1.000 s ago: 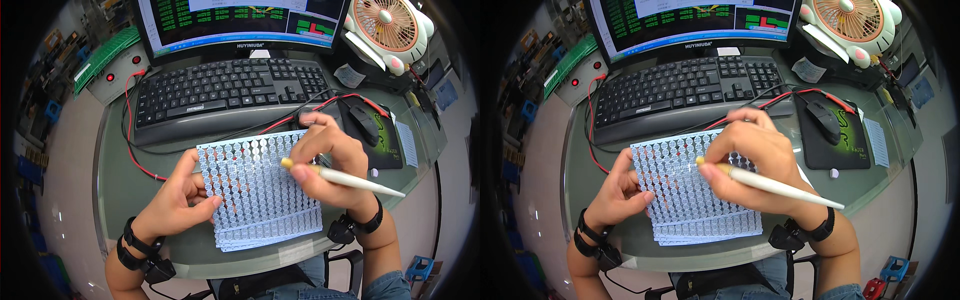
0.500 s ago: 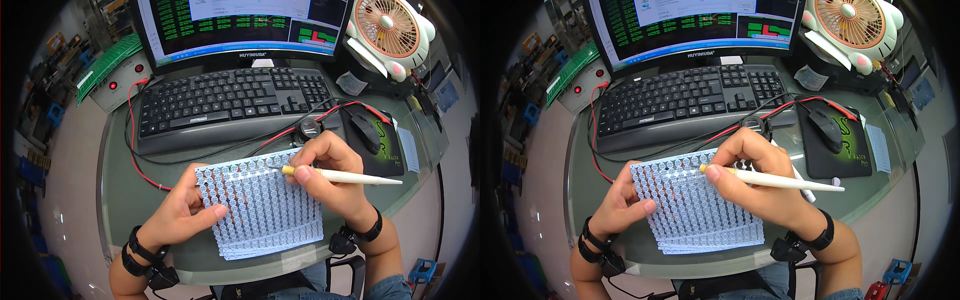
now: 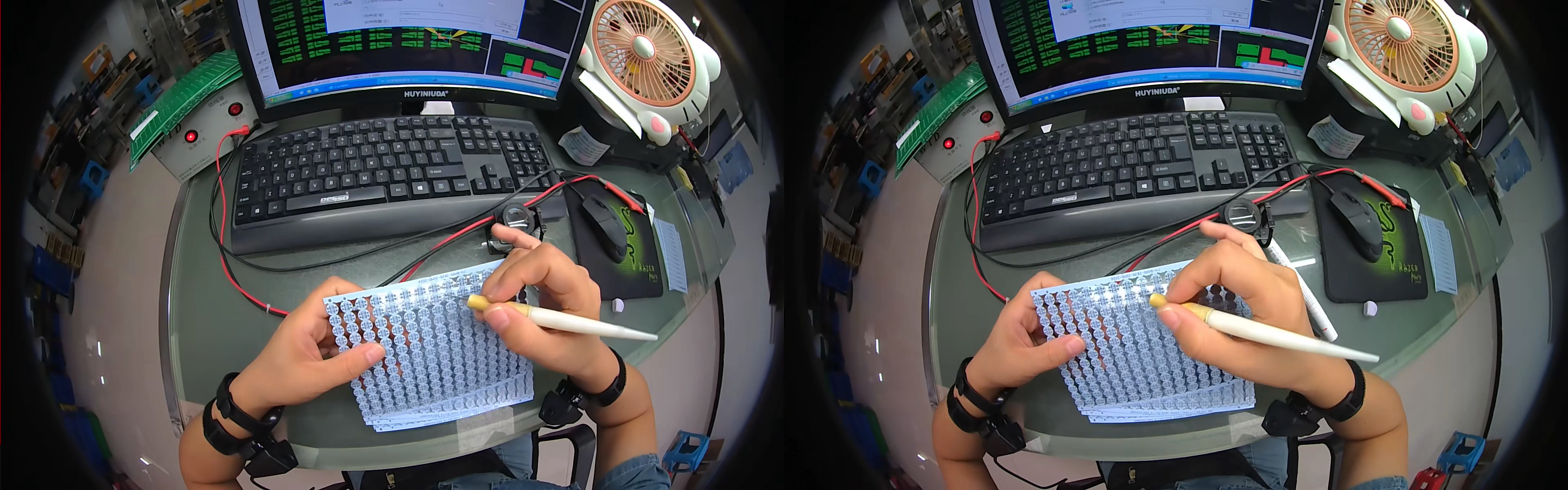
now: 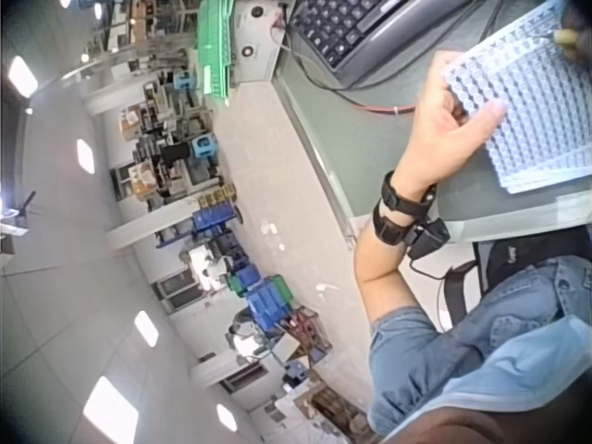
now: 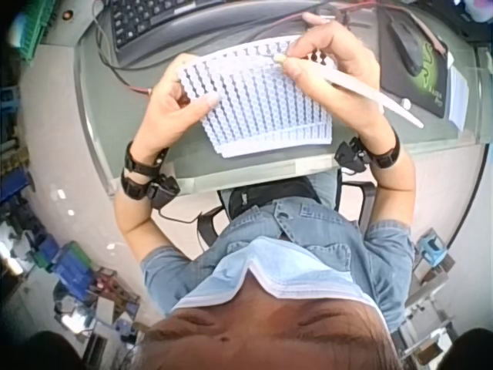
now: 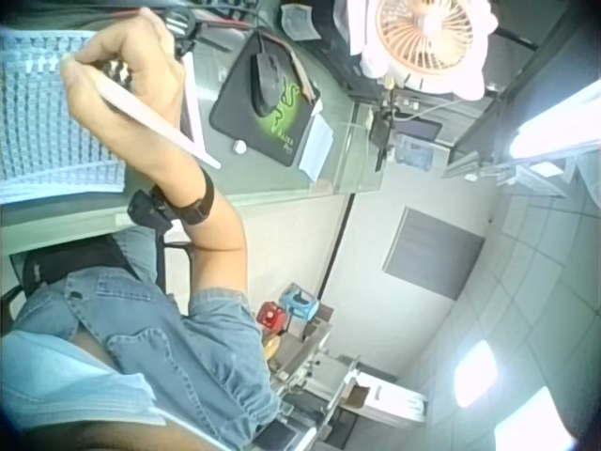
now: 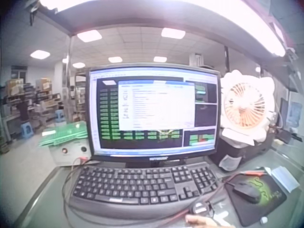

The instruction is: Probing or testing an LED grid panel at a workstation using a probe tool.

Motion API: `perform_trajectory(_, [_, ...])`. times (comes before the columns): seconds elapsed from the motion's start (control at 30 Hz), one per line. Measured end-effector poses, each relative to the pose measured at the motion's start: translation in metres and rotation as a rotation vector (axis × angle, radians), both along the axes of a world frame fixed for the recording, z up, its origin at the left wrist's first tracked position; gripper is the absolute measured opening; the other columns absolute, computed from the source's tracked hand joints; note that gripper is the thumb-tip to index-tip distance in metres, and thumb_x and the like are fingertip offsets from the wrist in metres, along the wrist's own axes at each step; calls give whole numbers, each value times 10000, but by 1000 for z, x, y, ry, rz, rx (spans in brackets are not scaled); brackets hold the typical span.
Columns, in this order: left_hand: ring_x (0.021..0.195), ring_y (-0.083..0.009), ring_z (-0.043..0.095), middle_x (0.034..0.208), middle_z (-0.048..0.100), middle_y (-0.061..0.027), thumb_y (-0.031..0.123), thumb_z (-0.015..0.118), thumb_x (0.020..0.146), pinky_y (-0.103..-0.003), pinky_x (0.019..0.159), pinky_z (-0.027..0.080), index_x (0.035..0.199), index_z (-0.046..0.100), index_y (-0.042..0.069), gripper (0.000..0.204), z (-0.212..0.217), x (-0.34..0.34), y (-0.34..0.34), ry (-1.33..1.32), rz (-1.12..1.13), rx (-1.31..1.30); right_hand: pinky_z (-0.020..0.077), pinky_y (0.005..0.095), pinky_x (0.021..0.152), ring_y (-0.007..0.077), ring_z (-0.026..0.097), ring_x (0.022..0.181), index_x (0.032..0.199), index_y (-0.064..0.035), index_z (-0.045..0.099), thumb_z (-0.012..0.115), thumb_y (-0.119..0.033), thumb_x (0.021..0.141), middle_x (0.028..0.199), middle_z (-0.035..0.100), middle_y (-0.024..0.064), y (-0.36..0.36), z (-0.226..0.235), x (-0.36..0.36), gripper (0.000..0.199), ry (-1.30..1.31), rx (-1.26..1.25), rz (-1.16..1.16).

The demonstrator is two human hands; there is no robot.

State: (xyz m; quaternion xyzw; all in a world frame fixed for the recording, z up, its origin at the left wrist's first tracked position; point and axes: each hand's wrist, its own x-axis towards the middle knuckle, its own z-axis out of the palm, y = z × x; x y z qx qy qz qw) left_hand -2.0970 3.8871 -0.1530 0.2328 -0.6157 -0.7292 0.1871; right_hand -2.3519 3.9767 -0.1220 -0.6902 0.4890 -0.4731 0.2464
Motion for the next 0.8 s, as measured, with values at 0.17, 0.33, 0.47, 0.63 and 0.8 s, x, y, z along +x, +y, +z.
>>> perform_trajectory(0.17, [994, -134, 611, 1067, 631, -109, 43, 672, 843, -318, 877, 487, 1159, 424, 3, 404, 7, -5, 2, -3, 57, 102, 342, 497, 1025, 154, 645, 780, 888, -111, 647, 759, -117, 768, 827, 671, -16, -2, 2, 9, 164, 142, -47, 51])
perform_trajectory(0.33, [996, -138, 613, 1071, 631, -112, 33, 670, 840, -320, 874, 490, 1162, 422, 1, 408, 6, -6, 0, -16, 42, 96, 400, 425, 947, 156, 642, 769, 925, -113, 659, 751, -107, 769, 849, 674, -14, -3, 0, 15, 181, 254, -111, 44])
perform_trajectory(0.47, [1008, -118, 602, 1103, 612, -97, 81, 639, 889, -285, 840, 507, 1248, 394, 6, 441, 3, 1, 0, 3, -8, -6, 417, 377, 858, 165, 639, 744, 935, -92, 661, 768, -107, 749, 831, 679, 18, -3, 3, 20, 215, 233, -111, 9])
perform_trajectory(0.63, [1007, -114, 602, 1105, 612, -95, 80, 638, 888, -281, 836, 510, 1255, 391, 4, 449, 1, 0, 0, 33, -22, 0, 413, 370, 850, 164, 631, 711, 940, -77, 665, 779, -133, 746, 818, 682, 33, -2, 1, 21, 232, 184, -91, -31])
perform_trajectory(0.8, [1003, -112, 603, 1104, 612, -95, 74, 628, 893, -279, 828, 514, 1270, 376, -3, 460, 4, 1, 2, 36, -21, -2, 395, 382, 903, 152, 634, 709, 921, -74, 663, 774, -170, 765, 820, 688, 27, -1, 6, 20, 214, 167, -62, -5])
